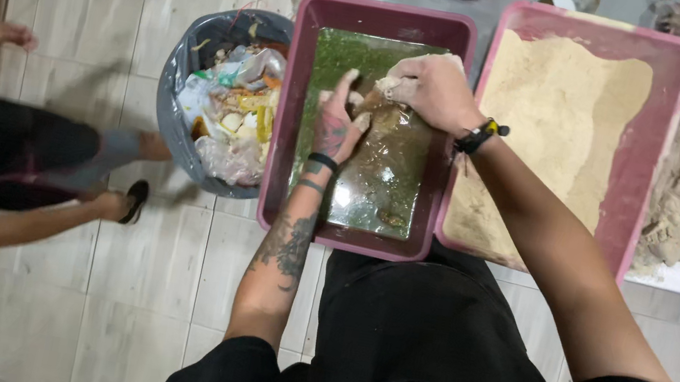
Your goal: The person breads pieces of meat by hand, dipping them into a tray of green marinade and then thoroughly coating them in breadcrumbs.
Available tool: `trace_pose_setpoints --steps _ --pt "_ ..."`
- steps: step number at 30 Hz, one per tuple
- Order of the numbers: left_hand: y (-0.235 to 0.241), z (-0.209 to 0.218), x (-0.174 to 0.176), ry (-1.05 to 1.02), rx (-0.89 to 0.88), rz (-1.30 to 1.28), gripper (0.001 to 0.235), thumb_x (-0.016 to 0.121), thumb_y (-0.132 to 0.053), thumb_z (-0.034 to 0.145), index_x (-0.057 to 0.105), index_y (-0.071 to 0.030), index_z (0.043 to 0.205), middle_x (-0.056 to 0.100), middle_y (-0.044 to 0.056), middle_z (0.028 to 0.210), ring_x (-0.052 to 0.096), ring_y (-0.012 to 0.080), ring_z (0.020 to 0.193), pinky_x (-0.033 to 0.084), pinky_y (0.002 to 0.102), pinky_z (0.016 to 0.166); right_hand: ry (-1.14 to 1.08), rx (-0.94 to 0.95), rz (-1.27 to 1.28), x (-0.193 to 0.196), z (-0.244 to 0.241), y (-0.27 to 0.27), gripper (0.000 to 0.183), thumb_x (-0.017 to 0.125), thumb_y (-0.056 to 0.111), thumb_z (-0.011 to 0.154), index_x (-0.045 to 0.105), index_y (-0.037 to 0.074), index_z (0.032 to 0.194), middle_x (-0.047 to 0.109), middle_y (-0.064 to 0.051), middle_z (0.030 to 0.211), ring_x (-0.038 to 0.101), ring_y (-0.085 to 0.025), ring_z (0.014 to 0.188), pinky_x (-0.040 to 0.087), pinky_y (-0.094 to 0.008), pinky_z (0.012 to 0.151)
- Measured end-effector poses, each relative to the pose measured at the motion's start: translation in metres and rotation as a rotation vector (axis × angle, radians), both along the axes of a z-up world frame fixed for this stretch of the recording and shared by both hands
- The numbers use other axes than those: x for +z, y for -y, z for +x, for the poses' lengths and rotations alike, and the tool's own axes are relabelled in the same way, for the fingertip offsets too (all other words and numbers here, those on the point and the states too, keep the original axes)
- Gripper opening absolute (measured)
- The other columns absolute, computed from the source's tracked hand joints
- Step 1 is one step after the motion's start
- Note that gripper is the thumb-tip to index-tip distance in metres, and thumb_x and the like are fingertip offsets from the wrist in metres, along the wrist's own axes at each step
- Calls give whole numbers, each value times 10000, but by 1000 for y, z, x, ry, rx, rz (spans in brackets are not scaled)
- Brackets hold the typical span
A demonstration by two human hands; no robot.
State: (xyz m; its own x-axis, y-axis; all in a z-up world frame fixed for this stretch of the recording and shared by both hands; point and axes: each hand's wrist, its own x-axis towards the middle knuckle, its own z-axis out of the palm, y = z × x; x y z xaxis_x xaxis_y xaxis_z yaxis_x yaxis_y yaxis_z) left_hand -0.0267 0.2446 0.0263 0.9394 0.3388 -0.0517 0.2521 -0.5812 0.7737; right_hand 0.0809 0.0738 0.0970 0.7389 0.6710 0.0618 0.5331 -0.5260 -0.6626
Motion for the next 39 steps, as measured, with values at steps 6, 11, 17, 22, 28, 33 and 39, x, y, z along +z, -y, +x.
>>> trace_pose_setpoints --steps 6,11,17,22,28,33,39 --pt "30 10 64 357 -224 14 800 667 -42 760 432 -141 1519 698 -67 911 476 219 923 451 333 856 -123 -47 247 76 -2 88 81 797 117 919 775 91 992 766 -17 900 673 -88 758 487 -230 659" --pt "110 10 104 311 -378 -34 823 706 -127 759 420 -185 1529 753 -11 987 524 219 914 463 374 767 -152 -125 63 123 -6 183 128 795 218 947 736 111 984 723 15 893 609 -86 799 426 -260 712" --pt "182 14 65 76 -527 -204 849 751 -187 780 361 -127 1532 604 14 784 633 218 795 457 375 845 -20 -232 -236 66 19 246 208 777 304 896 722 147 1020 732 -56 884 661 -237 792 469 -395 688" --pt "210 28 32 -174 -523 13 877 675 -285 843 248 -40 1569 487 260 1396 471 447 1298 465 554 983 -103 -448 -384 12 22 256 390 731 394 942 707 112 1211 719 -137 1017 655 -324 873 501 -484 686" --pt "234 87 22 -350 -259 -58 806 624 -95 815 281 -51 1543 165 305 1618 207 464 1501 227 459 1228 -399 -634 -233 -16 30 243 601 566 312 985 447 31 1503 533 -234 1465 512 -404 1322 401 -515 1085" --pt "254 138 26 -141 -165 -193 796 662 -91 807 319 -46 1524 291 250 1591 322 415 1483 46 583 1253 -277 -599 10 -35 66 212 546 563 375 1020 533 36 1448 551 -217 1460 518 -367 1344 373 -480 1126" --pt "240 134 30 -53 -415 -387 630 533 -206 917 425 -34 1514 460 202 1571 420 341 1473 300 411 1232 -506 -341 49 -18 68 232 369 478 375 1064 686 72 1095 701 -95 1226 641 -224 1060 473 -382 938"
